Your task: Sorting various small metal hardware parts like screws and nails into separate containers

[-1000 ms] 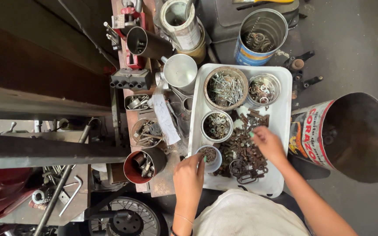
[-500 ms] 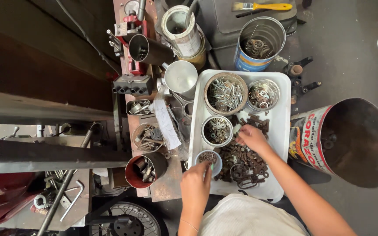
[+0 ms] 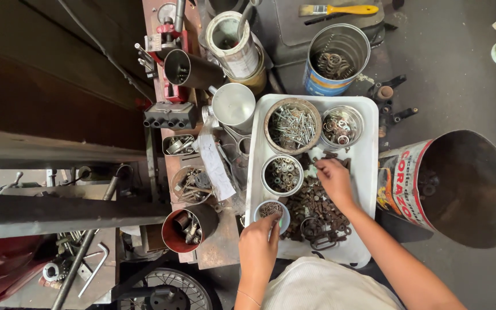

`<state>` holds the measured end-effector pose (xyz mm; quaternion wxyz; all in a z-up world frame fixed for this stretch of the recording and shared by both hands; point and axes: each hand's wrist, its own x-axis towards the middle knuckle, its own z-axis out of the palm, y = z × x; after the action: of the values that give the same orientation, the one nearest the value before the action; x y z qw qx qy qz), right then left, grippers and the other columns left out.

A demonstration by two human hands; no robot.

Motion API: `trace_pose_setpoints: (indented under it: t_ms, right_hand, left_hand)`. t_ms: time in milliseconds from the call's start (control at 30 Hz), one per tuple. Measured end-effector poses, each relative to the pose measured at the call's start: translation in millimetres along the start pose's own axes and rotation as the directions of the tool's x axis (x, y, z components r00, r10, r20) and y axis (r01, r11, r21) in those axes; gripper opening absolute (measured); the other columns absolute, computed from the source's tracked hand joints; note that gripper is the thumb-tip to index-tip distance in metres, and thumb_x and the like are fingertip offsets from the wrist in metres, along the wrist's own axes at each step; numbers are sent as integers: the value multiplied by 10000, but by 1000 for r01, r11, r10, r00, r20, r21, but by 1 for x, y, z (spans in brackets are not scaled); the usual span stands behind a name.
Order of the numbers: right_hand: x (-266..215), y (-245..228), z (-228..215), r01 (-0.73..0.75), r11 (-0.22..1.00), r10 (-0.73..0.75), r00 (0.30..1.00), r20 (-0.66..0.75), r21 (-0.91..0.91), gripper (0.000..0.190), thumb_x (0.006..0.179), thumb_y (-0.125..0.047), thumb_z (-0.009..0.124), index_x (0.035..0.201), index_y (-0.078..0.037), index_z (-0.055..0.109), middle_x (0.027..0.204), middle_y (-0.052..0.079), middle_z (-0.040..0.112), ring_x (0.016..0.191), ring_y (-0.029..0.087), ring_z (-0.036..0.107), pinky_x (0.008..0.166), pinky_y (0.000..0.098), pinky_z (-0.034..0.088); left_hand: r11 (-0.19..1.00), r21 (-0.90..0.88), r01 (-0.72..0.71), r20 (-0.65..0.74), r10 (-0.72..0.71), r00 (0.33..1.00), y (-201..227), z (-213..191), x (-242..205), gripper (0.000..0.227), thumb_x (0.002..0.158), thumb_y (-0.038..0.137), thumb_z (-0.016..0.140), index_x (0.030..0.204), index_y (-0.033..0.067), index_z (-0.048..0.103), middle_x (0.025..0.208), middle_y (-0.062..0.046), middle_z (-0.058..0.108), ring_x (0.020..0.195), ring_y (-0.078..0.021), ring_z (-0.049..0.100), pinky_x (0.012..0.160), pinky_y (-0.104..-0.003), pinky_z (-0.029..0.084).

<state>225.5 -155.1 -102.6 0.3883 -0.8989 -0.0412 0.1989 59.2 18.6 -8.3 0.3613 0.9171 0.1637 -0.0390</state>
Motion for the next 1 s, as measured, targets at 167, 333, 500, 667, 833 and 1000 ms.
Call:
trace_pose_setpoints:
  t_ms: [167,333,500,667,833,1000]
  right_hand:
    - [29,55,50,265,957,-261,964,46,-122,157,866,-30,667,1015,2,707,1010,140,693,850,248,690,898,370,568]
    - [10,48,49,364,925,-361,932,46,-109,277,880,94,514,1109,40,660,1105,169,665,1000,342,662,922,434,551]
    - [-21,22,-3,160,875,-223,971,-88,-456,444,777,293,454,1121,92,650,1017,141,641,1031,312,581,979,414,571]
    - [15,81,-3,190,934,-242,960,-144,-304,397,793,220,480,1118,61,642,838,188,627,684,293,596,622,401,518]
    - [20,81,-4,282,919,-335,928,-165,-276,460,783,214,456,1187,88,635,1240,303,596,1140,422,584,1102,436,417]
    - [25,94,9,248,786,-314,949,-20,-566,241,843,-46,703,1072,28,696,996,175,676,921,345,567,834,454,506]
  left_hand:
    - [999,26,-19,11,19,1000,1,3,1,201,925,165,591,1094,129,693,813,-57,705,694,-263,652,618,-402,502]
    - [999,34,-7,-17,8,1000,0,-1,1,198,924,191,594,1090,184,702,809,-27,719,696,-253,661,623,-393,504]
    - [1000,18,19,-18,-18,1000,0,-2,0,192,925,181,605,1086,153,706,835,-26,737,701,-220,681,642,-371,537]
    - [999,38,-9,-1,9,1000,1,4,0,187,923,177,602,1082,148,695,820,-35,718,694,-245,658,627,-385,514]
    - [1000,22,-11,-12,11,1000,1,0,0,202,928,173,585,1092,145,699,840,-43,727,715,-252,665,643,-388,513]
    - [998,67,-2,5,2,1000,-2,2,-3,188,924,189,599,1086,168,691,783,-29,694,670,-261,637,603,-400,494]
